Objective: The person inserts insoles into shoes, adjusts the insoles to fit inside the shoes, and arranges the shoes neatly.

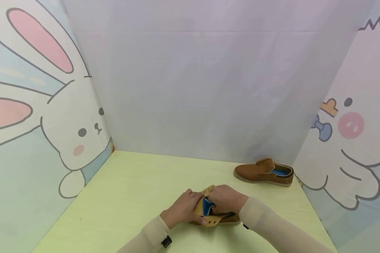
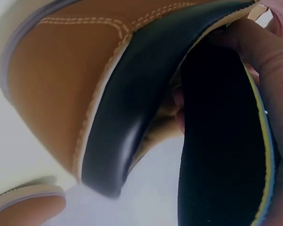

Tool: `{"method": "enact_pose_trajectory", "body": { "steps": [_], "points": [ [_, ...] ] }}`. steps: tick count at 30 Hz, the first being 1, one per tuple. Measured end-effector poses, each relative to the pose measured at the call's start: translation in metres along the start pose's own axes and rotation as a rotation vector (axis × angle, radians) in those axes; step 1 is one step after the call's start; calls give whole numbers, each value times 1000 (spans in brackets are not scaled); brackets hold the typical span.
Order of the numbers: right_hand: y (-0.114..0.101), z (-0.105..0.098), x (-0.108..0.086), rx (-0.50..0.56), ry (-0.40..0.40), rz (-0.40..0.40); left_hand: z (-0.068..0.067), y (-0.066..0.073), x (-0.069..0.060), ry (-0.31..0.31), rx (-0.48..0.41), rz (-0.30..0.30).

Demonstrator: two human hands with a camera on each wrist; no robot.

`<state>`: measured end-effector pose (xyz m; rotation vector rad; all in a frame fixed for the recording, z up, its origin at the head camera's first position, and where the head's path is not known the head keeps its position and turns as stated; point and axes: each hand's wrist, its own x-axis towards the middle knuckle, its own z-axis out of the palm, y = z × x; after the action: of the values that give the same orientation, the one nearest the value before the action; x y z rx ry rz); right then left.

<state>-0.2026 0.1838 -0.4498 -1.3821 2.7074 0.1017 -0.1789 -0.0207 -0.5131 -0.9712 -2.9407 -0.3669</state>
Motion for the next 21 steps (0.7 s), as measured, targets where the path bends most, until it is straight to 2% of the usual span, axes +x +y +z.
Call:
{"method": "enact_pose_trajectory", "body": {
  "steps": [8,21],
  "points": [
    [-1,9,4,-42,11,-13,0,1,0,11,7,20],
    [-5,19,6,-50,67,-31,0,-1,-1,8,4,8]
  ]
}}
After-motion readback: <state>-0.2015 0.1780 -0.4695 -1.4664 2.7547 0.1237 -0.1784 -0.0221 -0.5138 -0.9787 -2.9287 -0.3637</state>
